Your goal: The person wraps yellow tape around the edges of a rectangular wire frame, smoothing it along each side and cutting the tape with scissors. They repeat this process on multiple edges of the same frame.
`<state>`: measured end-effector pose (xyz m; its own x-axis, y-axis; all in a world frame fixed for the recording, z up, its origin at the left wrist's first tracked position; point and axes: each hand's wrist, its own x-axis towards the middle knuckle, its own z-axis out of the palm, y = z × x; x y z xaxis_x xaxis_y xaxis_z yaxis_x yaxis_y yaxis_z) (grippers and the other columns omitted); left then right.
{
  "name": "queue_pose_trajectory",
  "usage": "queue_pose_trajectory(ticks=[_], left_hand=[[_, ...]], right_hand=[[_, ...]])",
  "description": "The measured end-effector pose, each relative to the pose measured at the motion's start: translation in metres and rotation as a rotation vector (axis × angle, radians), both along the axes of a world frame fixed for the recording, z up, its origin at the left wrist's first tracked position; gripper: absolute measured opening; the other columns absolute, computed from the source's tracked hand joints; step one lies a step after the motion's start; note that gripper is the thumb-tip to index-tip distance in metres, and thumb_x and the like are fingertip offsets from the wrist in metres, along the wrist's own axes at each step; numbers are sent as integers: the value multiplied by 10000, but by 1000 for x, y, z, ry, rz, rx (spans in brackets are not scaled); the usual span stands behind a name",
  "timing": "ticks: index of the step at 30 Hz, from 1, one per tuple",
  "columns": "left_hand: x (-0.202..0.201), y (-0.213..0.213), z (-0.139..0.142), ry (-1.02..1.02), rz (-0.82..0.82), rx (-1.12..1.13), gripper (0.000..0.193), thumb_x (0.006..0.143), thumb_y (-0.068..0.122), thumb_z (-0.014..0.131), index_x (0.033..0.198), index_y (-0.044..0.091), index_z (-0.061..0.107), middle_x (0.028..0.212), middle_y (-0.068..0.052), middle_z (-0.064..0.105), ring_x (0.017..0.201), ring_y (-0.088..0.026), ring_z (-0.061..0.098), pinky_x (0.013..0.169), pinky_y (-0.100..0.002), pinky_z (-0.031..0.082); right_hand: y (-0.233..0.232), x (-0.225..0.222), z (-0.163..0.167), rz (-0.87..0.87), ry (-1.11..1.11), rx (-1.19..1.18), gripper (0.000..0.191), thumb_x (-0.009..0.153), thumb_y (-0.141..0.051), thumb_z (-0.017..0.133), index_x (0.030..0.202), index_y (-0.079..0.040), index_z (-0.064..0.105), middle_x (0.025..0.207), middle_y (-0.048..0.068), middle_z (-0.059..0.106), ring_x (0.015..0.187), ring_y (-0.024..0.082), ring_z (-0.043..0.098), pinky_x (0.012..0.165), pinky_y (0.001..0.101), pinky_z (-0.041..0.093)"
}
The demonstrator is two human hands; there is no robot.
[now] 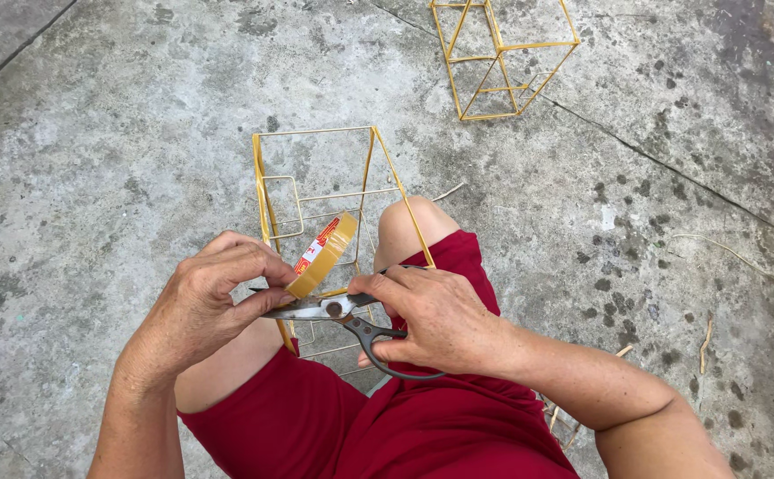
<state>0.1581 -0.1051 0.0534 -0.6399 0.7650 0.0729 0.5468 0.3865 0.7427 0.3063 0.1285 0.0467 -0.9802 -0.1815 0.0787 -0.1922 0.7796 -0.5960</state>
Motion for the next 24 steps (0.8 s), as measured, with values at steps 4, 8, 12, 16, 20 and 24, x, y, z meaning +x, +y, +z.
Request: queue_pose_trajectory(ticks=[4, 8, 12, 16, 20, 24], left_hand=[[0, -2, -1, 29, -10, 4, 240, 668, 90, 859, 896, 141, 801, 896, 46, 790, 956, -139, 689, 757, -312, 629], [2, -5, -2, 48, -20, 28, 240, 684, 88, 852, 913, 134, 797, 891, 33, 784, 943, -144, 690, 761, -315, 622], [1, -2, -7, 5, 41, 17, 207, 702, 92, 852, 894, 124, 783, 856, 4, 769, 892, -141, 712, 719, -305, 628], [-1, -7, -12, 50, 82, 339, 117, 871, 59, 781, 969, 61, 718, 958, -39, 755, 919, -143, 726, 801, -294, 624], [16, -23, -19, -108, 405, 735, 133, 1066, 31, 681, 1172, 16, 601, 1065, -77, 697, 935, -137, 706, 848, -277, 630], [48, -9, -46, -113, 562, 847, 194, 1074, 32, 634, 1230, 52, 520, 1124, -54, 635, 859, -140, 709, 776, -262, 615]], right_hand=[[-6, -3, -1, -5, -14, 16, 748, 691, -546, 869, 1282, -163, 619, 775, 35, 635, 698, 239, 687, 585, 419, 530], [-6, -3, 0, 14, -22, 30, 748, 713, -531, 854, 1309, -157, 600, 831, 48, 681, 682, 245, 708, 531, 408, 528], [-3, -2, 0, 37, -32, 51, 685, 748, -485, 851, 1313, -181, 610, 806, 44, 697, 678, 238, 713, 534, 394, 531], [2, 1, -1, 15, -2, 22, 645, 766, -443, 854, 1301, -173, 615, 794, 45, 700, 686, 232, 714, 544, 384, 530], [16, 4, 0, -111, -107, -34, 573, 774, -342, 830, 1295, -195, 644, 760, 18, 694, 624, 185, 700, 541, 357, 515], [22, 8, -7, -266, -173, -169, 607, 771, -306, 862, 1324, -180, 644, 664, 27, 661, 560, 145, 621, 545, 313, 492]])
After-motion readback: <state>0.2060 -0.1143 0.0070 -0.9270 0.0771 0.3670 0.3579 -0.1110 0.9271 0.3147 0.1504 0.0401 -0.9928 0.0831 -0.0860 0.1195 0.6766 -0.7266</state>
